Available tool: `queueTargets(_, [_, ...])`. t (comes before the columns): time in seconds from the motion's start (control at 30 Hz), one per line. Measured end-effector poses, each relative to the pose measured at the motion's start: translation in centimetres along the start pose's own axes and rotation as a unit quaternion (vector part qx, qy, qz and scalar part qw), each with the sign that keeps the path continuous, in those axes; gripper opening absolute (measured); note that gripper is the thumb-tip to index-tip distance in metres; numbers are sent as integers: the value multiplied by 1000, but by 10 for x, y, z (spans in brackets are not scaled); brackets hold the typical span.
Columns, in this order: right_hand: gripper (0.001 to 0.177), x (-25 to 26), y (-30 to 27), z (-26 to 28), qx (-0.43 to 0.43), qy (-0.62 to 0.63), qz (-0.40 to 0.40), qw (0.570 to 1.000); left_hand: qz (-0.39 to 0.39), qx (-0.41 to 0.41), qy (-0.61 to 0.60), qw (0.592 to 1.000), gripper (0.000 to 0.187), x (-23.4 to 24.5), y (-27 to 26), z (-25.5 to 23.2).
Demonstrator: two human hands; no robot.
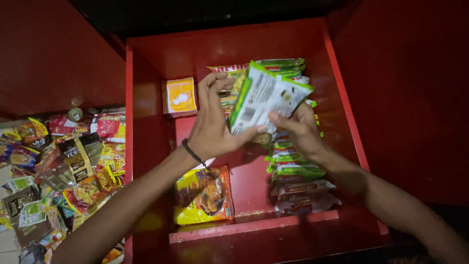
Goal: The person empties a red drawer and reorganizes its contents by stacking instant noodle packets and other packaged food items neatly inside.
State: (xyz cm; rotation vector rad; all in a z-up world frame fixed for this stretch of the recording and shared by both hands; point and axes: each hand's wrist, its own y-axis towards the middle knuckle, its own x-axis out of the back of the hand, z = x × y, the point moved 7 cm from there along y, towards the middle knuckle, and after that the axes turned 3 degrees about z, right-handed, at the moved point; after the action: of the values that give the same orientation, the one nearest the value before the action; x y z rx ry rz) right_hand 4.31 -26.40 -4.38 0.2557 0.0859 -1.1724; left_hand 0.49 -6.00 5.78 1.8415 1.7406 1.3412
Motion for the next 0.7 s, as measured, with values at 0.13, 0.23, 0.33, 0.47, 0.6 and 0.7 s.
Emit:
queueTargets(0.13, [46, -7, -5, 11, 36, -65, 14, 997, 140, 61, -95, 984, 65, -20, -7, 34])
queueTargets(0.23, [53, -12, 0, 25, 52, -3, 18, 998, 123, -42, -3, 992, 59, -10, -10, 37])
queueTargets(0.33, [58, -12, 5, 26, 6, 181, 4, 983, 104, -108, 168, 974, 53, 1, -10, 37])
queueTargets(0.47, [53, -12, 1, 5, -93, 140, -37, 985, 69, -288, 301, 907, 33, -5, -18, 6])
queueTargets(0.6, [47, -4, 1, 4, -7, 52, -30, 998, 115, -240, 305, 914, 46, -10, -13, -4])
queueTargets(0.7, [43, 6, 5, -1, -5, 33, -56, 998, 133, -117, 153, 972, 77, 7, 5, 13])
